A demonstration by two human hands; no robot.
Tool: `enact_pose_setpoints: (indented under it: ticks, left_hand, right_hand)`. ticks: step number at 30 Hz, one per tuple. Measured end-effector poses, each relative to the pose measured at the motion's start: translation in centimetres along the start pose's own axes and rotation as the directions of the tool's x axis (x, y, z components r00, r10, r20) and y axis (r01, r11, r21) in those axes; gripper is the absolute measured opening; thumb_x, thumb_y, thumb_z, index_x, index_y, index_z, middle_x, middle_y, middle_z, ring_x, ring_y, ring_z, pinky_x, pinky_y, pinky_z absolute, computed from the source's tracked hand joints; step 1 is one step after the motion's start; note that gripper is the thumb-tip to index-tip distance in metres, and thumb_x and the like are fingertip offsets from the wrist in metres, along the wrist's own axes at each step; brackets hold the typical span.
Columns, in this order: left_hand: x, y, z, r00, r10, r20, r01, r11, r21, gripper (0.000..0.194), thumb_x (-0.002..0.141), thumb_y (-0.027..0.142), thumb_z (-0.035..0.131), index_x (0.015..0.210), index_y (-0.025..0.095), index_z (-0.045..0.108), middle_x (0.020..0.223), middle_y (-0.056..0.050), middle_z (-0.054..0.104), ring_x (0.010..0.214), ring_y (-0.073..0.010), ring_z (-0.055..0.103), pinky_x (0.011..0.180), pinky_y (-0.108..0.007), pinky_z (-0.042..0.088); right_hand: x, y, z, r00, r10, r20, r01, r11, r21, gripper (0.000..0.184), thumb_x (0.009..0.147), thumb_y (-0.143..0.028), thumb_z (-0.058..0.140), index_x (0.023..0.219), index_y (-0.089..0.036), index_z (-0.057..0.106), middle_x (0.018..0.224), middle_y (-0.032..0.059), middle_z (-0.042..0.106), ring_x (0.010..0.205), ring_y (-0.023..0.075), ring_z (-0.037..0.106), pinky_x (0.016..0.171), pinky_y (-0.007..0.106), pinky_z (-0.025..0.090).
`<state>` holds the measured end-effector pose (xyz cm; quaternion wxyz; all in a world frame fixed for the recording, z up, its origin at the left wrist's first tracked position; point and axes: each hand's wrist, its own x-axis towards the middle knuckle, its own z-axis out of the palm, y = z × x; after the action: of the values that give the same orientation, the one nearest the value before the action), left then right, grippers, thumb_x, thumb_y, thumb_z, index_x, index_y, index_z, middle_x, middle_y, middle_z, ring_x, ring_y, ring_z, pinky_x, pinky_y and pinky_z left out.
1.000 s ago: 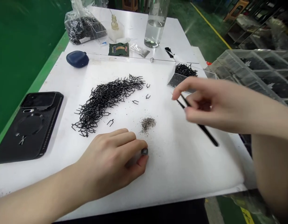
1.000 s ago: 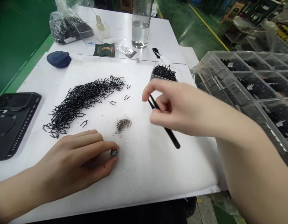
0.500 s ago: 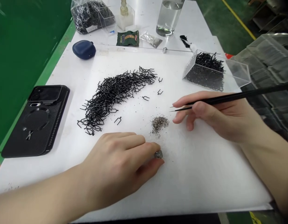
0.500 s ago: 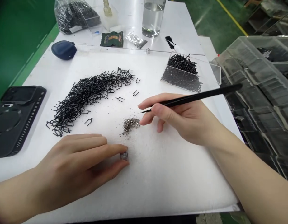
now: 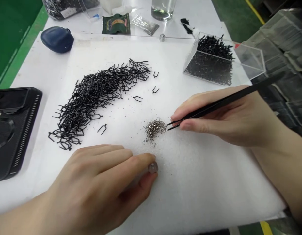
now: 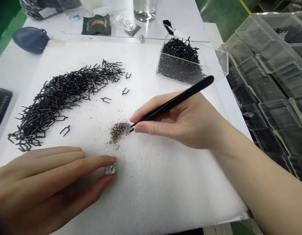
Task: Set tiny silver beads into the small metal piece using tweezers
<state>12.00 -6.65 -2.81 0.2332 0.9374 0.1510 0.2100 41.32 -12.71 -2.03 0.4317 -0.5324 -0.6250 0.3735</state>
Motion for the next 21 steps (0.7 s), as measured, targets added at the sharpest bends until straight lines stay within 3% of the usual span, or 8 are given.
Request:
enact_pose_setpoints:
  ticks: [13, 21]
  left_hand:
    - [-0.18, -0.23, -0.07, 1.000, -0.001, 0.015, 0.001, 1.000, 0.011, 0.016, 0.114, 0.022, 0.063, 0.099, 0.025, 0.067, 0.066, 0.007, 0.054, 0.052, -0.0140, 0.051, 0.053, -0.037, 0.041]
    - [-0.03, 0.05, -0.41, 1.000, 0.017, 0.022, -0.018, 1.000, 0.012, 0.018, 0.115, 0.021, 0.063, 0.097, 0.024, 0.066, 0.066, 0.008, 0.053, 0.054, -0.0119, 0.048, 0.055, -0.035, 0.039]
  right_hand:
    - [-0.08, -0.11, 0.51, 1.000, 0.006, -0.006, -0.006, 1.000, 0.012, 0.014, 0.091, -0.021, 0.098, 0.099, -0.032, 0.095, 0.099, -0.0035, 0.091, 0.095, 0.0159, 0.086, 0.086, 0.024, 0.071]
    - [-0.26, 0.13, 0.31, 1.000, -0.008, 0.010, 0.008, 0.998, 0.056, 0.020, 0.090, -0.017, 0.099, 0.104, -0.031, 0.095, 0.102, 0.0001, 0.091, 0.095, 0.0184, 0.087, 0.086, 0.025, 0.073]
